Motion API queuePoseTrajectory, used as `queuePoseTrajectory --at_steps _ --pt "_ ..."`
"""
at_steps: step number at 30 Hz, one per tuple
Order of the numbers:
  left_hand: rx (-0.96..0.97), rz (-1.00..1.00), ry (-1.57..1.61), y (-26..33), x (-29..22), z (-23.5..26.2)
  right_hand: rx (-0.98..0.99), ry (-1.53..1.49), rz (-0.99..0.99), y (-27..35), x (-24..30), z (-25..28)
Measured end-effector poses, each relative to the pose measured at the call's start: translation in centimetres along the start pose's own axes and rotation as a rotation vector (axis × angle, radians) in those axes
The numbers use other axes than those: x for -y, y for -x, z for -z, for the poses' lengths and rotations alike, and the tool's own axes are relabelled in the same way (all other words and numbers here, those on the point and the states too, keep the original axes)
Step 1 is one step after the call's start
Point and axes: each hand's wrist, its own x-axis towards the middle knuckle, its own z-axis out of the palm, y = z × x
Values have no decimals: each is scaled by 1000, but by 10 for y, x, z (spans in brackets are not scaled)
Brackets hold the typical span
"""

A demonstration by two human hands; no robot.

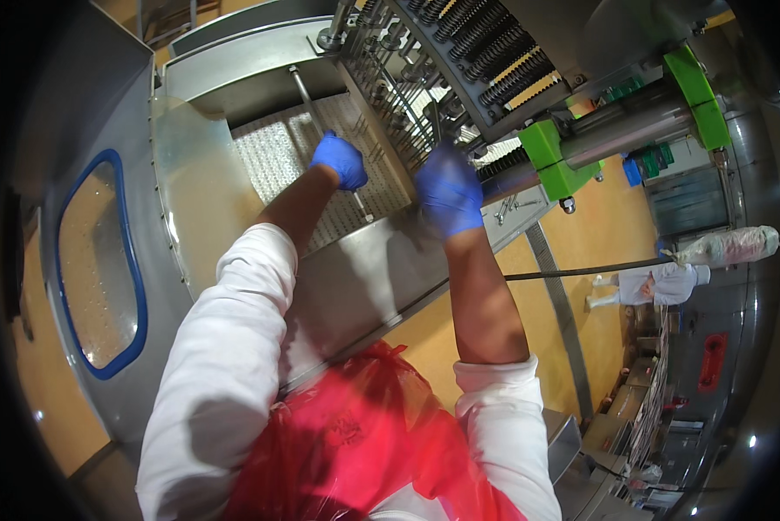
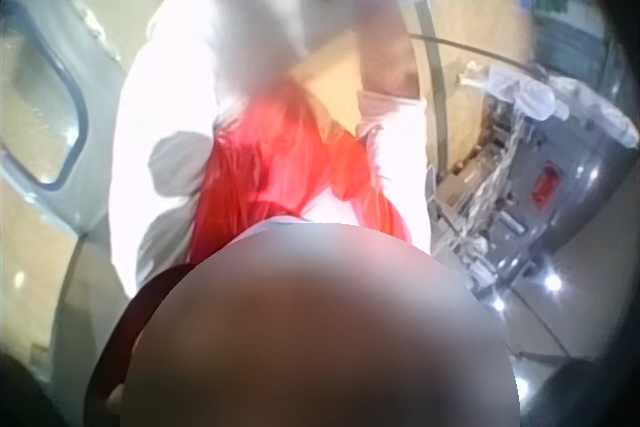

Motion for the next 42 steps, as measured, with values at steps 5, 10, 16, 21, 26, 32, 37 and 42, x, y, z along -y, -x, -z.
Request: queuePoseTrajectory --at_steps 5,10,16,21,26,32,37,42 --pt "-14 28 1 1 13 -14 -341 -209 -206 -51 34 80" --pt "-28 -1 -11 -1 4 -8 -132 -207 -161 -17 6 16" --pt "10 15 10 8 14 -5 -292 -212 -204 -51 32 82" --pt "-28 -24 -21 -3 4 -9 -337 -140 -232 -24 13 23" --pt "85 14 -37 10 7 0 43 -103 -255 -39 31 61" --pt "70 -6 -34 5 5 2 -476 -267 -183 -27 20 32" --pt "77 4 -32 8 10 -5 -111 -125 -144 -44 32 62" --pt "89 14 -8 3 13 -7 -713 -339 -96 -49 37 65"
